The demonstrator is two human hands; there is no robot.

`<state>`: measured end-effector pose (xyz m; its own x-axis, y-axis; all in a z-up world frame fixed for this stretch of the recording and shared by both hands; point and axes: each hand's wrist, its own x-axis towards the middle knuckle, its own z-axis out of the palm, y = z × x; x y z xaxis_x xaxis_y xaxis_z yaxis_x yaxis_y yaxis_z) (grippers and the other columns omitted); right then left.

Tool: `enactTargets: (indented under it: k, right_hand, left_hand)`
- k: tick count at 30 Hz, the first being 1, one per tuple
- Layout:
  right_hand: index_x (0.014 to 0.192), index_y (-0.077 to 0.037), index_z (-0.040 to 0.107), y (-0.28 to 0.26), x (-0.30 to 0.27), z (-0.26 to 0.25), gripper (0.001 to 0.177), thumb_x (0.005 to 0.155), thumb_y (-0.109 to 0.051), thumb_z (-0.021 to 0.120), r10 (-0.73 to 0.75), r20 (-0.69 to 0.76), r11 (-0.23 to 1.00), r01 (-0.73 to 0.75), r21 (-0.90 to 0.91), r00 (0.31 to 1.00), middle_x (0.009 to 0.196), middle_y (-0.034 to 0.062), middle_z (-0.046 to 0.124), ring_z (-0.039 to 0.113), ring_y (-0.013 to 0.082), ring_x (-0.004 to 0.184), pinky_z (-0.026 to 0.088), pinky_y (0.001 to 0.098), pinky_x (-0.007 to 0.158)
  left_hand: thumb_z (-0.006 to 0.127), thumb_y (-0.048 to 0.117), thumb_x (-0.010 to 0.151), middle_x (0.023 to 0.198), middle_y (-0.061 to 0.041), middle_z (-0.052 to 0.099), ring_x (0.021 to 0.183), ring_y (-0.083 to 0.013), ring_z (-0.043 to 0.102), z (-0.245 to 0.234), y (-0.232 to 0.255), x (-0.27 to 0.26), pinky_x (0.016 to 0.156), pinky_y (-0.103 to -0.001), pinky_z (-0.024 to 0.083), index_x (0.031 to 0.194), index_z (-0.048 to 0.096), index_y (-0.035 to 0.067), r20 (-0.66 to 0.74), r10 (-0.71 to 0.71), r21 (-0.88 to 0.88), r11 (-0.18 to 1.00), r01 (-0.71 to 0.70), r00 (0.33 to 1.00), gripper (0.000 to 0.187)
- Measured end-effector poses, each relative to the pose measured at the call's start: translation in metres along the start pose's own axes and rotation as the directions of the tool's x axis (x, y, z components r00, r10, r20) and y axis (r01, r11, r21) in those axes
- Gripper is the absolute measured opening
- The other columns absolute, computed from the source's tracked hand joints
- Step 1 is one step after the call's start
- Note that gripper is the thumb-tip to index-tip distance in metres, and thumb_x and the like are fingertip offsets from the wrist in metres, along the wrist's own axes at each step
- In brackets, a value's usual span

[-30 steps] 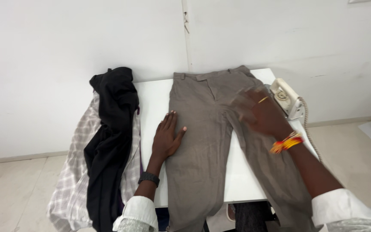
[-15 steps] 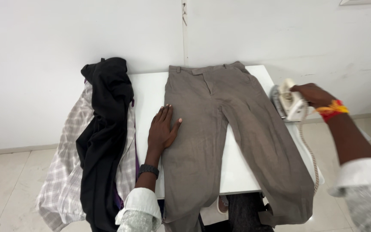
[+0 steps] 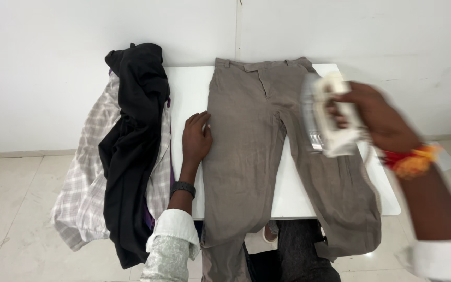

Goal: The person irons a pair of gray trousers laid flat on a white table. They use a white electric iron to smooth the fabric, moving it back and forth over the legs and waist area. The person frequently adjusts the trousers with their hands to align the fabric and ensure even ironing.

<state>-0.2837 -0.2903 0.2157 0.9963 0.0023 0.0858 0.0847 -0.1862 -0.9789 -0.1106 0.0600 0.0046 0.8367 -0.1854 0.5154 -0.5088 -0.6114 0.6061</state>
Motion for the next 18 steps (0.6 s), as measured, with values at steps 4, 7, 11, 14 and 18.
enactTargets:
  k: [4, 7, 11, 14, 18]
  right_hand:
    - [0.107, -0.005, 0.067, 0.022, 0.069, 0.08, 0.026, 0.099, -0.027, 0.057, 0.288, -0.017, 0.957, -0.287, 0.042, 0.958, 0.085, 0.0052, 0.068, 0.063, 0.0125, 0.064, 0.057, 0.0283, 0.06]
    - [0.106, 0.0, 0.064, 0.066, 0.128, 0.127, 0.027, 0.102, -0.026, 0.062, 0.325, 0.147, 0.902, -0.353, 0.249, 0.934, 0.081, 0.0079, 0.065, 0.059, 0.0119, 0.058, 0.052, 0.0277, 0.054]
    - [0.102, 0.001, 0.057, 0.124, 0.198, 0.166, 0.026, 0.102, -0.025, 0.061, 0.273, 0.217, 0.89, -0.332, 0.313, 0.937, 0.077, 0.0075, 0.062, 0.054, 0.0113, 0.053, 0.049, 0.0304, 0.047]
    - [0.107, -0.005, 0.046, 0.149, 0.223, 0.181, 0.028, 0.099, -0.027, 0.062, 0.333, 0.081, 0.906, -0.343, 0.249, 0.939, 0.073, 0.0057, 0.057, 0.05, 0.012, 0.052, 0.047, 0.0323, 0.045]
    - [0.111, -0.002, 0.046, 0.155, 0.235, 0.182, 0.032, 0.101, -0.028, 0.062, 0.41, 0.041, 0.898, -0.411, 0.158, 0.911, 0.074, 0.0053, 0.056, 0.05, 0.0103, 0.054, 0.046, 0.0319, 0.046]
  left_hand:
    - [0.061, 0.004, 0.093, 0.139, -0.015, 0.065, 0.136, -0.0386, 0.052, -0.004, 0.003, 0.001, 0.115, -0.046, 0.041, 0.127, 0.07, 0.0, -0.023, 0.154, 0.042, 0.987, -0.153, 0.988, 0.035]
    - [0.063, 0.005, 0.09, 0.137, -0.013, 0.067, 0.135, -0.0389, 0.053, 0.0, 0.005, -0.001, 0.113, -0.047, 0.041, 0.122, 0.071, 0.0, 0.038, 0.129, 0.113, 0.985, -0.133, 0.991, 0.033]
    - [0.061, 0.0, 0.089, 0.132, -0.014, 0.07, 0.129, -0.0366, 0.058, 0.004, -0.001, 0.0, 0.111, -0.045, 0.045, 0.121, 0.073, 0.001, -0.036, 0.105, 0.061, 0.993, -0.103, 0.994, 0.035]
    - [0.061, 0.001, 0.089, 0.123, -0.01, 0.074, 0.12, -0.0315, 0.064, 0.006, -0.006, 0.007, 0.105, -0.042, 0.052, 0.117, 0.075, 0.005, -0.05, 0.001, 0.023, 1.0, 0.0, 0.999, 0.031]
    - [0.067, 0.007, 0.091, 0.118, -0.002, 0.076, 0.106, -0.0295, 0.065, 0.011, -0.022, 0.051, 0.094, -0.043, 0.054, 0.111, 0.077, 0.012, 0.035, -0.008, 0.076, 0.997, 0.006, 0.999, 0.024]
